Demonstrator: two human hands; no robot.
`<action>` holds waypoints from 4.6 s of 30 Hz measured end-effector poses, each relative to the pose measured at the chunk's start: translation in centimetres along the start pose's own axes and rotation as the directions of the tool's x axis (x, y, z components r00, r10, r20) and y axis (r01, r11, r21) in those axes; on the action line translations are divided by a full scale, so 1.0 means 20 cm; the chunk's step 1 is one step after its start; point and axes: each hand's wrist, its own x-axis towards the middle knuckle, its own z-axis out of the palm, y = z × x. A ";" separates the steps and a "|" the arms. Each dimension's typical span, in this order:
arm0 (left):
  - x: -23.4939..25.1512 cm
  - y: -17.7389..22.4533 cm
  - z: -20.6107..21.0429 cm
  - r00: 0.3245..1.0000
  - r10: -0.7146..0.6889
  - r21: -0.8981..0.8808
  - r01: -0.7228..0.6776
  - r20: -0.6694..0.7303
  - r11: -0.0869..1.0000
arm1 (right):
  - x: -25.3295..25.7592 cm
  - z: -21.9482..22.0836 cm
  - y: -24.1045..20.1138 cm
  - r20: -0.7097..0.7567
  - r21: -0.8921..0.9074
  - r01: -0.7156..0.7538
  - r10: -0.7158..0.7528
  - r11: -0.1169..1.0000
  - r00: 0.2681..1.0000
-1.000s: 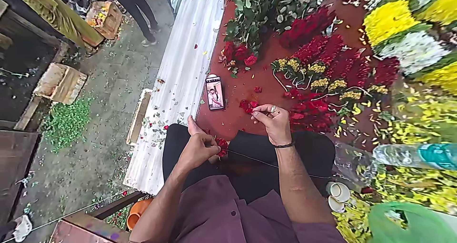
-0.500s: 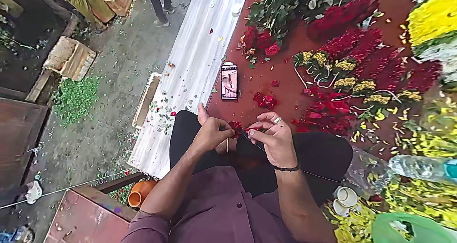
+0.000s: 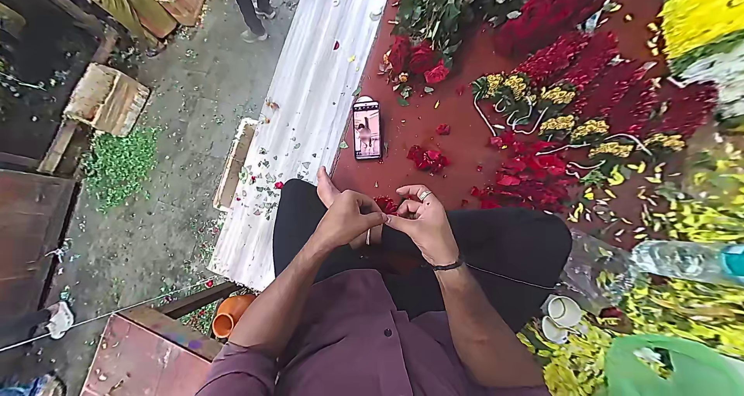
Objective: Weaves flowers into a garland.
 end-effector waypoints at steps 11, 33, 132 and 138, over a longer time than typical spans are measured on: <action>0.02 0.02 -0.04 0.996 -0.054 0.092 0.060 -0.069 0.994 | 0.05 -0.15 0.02 0.311 -0.162 -0.033 0.083 0.986 0.947; 0.00 0.43 -0.01 0.928 0.364 -0.121 -0.354 0.074 0.927 | 0.02 -0.19 0.07 0.354 0.433 0.166 -0.337 0.886 0.872; -0.09 0.05 -0.10 0.997 -0.073 0.028 0.074 -0.025 0.997 | 0.25 -0.25 -0.06 -0.157 0.057 0.292 -0.280 0.955 0.947; -0.05 0.01 -0.09 0.995 -0.073 0.038 0.076 -0.070 0.996 | 0.04 -0.09 -0.20 0.032 0.195 0.119 -0.128 0.973 0.991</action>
